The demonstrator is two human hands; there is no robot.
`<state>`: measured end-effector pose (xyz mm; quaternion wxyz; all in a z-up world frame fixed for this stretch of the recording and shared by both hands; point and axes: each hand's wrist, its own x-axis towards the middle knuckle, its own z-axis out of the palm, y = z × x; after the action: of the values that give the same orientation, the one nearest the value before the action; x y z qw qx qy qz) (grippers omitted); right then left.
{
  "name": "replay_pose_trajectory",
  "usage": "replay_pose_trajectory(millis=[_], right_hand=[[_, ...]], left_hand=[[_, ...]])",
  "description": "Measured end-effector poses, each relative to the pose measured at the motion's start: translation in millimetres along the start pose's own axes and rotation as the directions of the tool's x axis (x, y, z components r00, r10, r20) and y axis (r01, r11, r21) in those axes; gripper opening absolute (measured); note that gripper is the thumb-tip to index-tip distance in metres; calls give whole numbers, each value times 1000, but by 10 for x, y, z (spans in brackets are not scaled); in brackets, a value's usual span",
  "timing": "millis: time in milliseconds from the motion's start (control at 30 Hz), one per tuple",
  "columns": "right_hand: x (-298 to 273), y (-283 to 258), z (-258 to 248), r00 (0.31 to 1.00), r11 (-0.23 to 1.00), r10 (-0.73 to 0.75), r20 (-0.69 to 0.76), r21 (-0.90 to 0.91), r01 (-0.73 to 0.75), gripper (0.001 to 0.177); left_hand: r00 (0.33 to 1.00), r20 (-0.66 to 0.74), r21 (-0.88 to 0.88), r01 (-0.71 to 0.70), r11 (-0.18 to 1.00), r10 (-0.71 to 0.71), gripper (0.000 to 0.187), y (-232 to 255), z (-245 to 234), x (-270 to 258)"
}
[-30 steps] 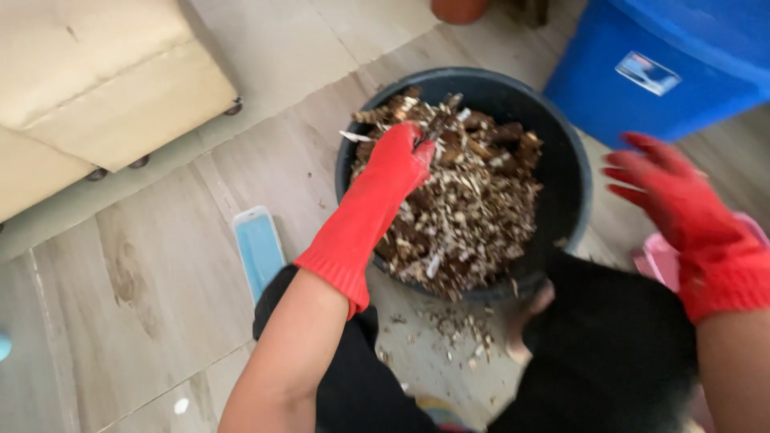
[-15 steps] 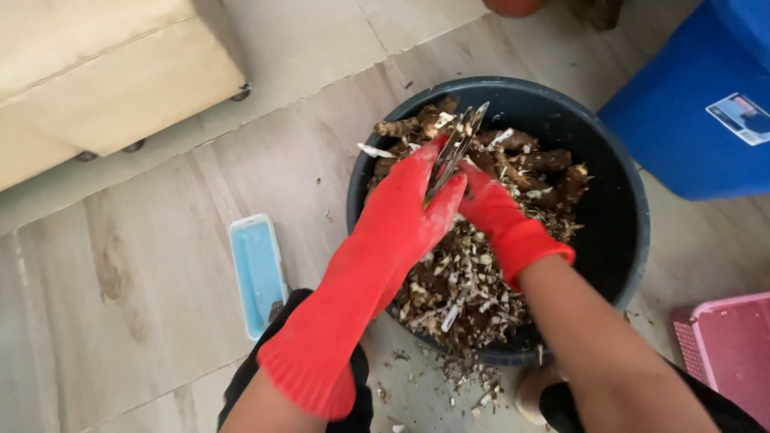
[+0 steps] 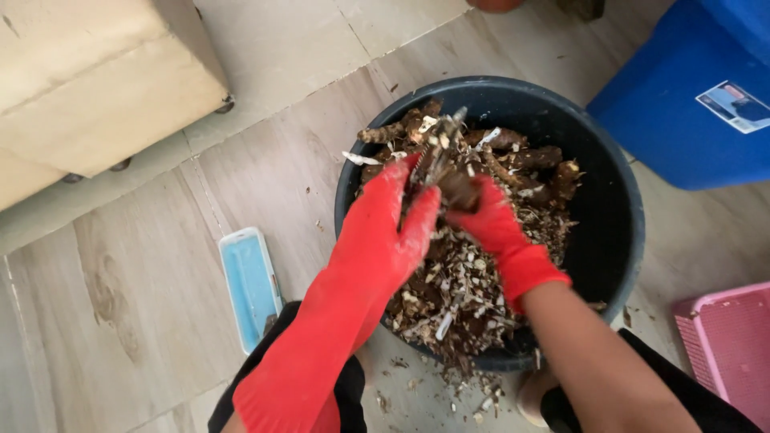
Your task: The person sits on the floor and peels the skin off several root vegetables using a knife. The peeled vegetables are placed into a black basin filled with peels and other vegetable pieces.
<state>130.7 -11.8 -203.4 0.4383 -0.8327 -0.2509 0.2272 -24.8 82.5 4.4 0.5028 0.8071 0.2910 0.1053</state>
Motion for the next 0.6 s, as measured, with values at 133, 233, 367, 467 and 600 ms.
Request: replay_pose_trajectory(millis=[133,233,367,467,600], right_hand=[[279,656,-567,987,760,44,-157,646,69,52],[6,154,-1183,967,271,256,0,960,-71,25],[-432,-359,-1817,996,72,-62,66,995,-62,57],[-753,-828,-1986,968,-50,-250,33,998,-47,55],[-855,-763,-1821,955,210,271,116,962,-177,84]], left_hand=[[994,-99,66,45,997,-38,42,-502,239,240],[992,-102,-146,56,988,-72,43,-795,448,495],[956,-58,-568,205,797,-287,51,-782,560,586],[917,131,-676,360,643,-376,53,-103,326,335],[898,340,-574,434,695,-279,55,638,181,-284]])
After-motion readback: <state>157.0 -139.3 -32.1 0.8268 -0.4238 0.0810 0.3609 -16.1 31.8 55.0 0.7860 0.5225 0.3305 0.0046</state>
